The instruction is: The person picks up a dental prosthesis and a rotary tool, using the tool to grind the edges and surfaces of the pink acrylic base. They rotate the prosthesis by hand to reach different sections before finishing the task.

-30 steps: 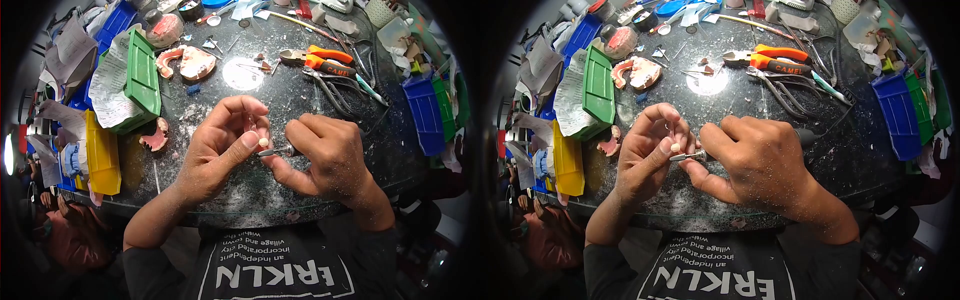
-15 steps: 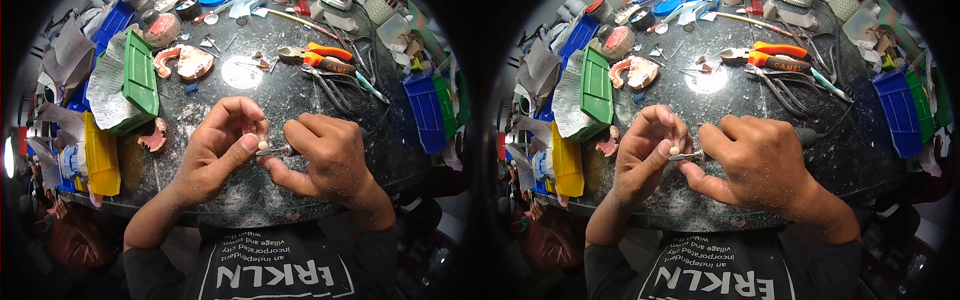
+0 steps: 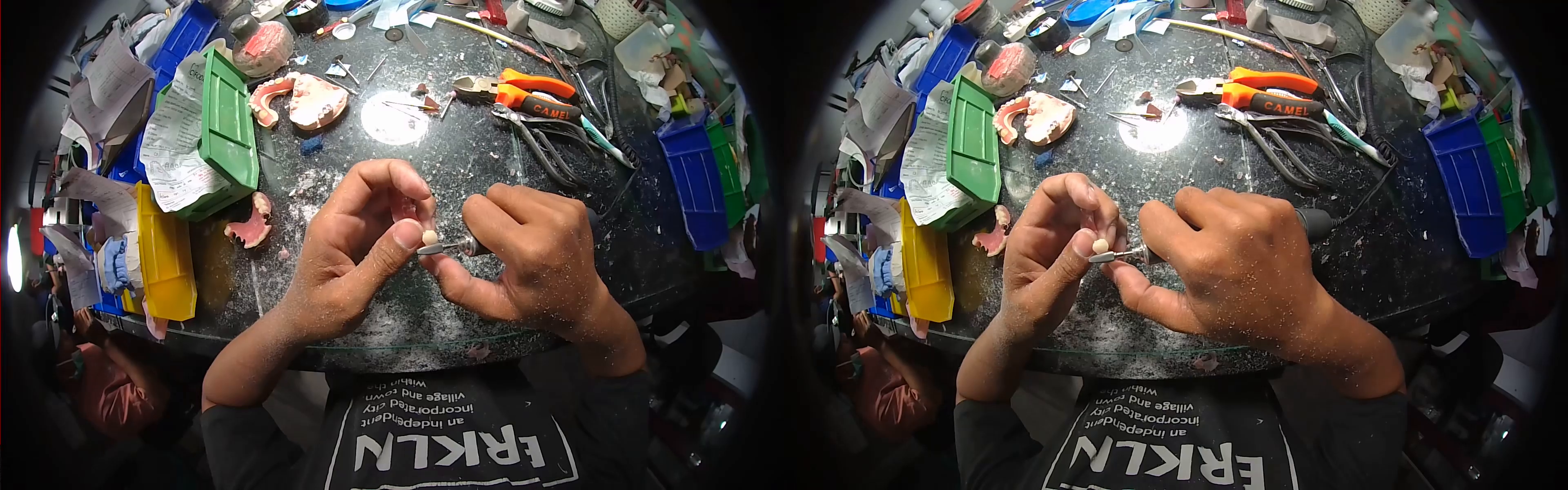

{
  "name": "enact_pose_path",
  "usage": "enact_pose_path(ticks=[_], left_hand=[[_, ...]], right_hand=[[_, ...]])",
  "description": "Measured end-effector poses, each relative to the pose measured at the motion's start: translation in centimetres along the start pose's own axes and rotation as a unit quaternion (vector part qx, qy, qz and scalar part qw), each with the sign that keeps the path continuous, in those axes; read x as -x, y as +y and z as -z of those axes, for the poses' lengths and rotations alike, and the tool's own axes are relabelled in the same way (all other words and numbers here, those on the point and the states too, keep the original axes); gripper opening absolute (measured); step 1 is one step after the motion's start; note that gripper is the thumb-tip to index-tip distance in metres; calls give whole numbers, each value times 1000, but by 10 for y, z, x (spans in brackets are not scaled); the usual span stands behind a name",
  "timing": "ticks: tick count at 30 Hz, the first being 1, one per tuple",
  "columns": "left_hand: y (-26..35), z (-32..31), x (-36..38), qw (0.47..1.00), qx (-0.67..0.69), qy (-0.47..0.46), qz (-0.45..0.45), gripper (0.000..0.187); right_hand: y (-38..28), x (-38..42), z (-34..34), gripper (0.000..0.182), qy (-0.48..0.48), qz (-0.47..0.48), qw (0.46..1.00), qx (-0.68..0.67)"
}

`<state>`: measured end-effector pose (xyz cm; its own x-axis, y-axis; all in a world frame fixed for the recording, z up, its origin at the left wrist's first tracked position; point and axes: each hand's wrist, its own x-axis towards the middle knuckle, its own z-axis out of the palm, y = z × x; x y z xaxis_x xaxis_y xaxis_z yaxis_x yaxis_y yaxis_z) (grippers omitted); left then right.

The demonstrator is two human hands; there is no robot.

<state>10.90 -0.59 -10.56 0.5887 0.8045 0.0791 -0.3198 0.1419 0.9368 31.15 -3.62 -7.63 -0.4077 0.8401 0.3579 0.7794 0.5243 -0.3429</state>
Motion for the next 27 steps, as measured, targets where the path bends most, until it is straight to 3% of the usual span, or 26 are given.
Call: enact_pose_path(ticks=[27], left_hand=[[4, -5, 2, 1000, -3, 17, -3, 26]], right_hand=[[-2, -1, 0, 36, 4, 0, 1000, -4]])
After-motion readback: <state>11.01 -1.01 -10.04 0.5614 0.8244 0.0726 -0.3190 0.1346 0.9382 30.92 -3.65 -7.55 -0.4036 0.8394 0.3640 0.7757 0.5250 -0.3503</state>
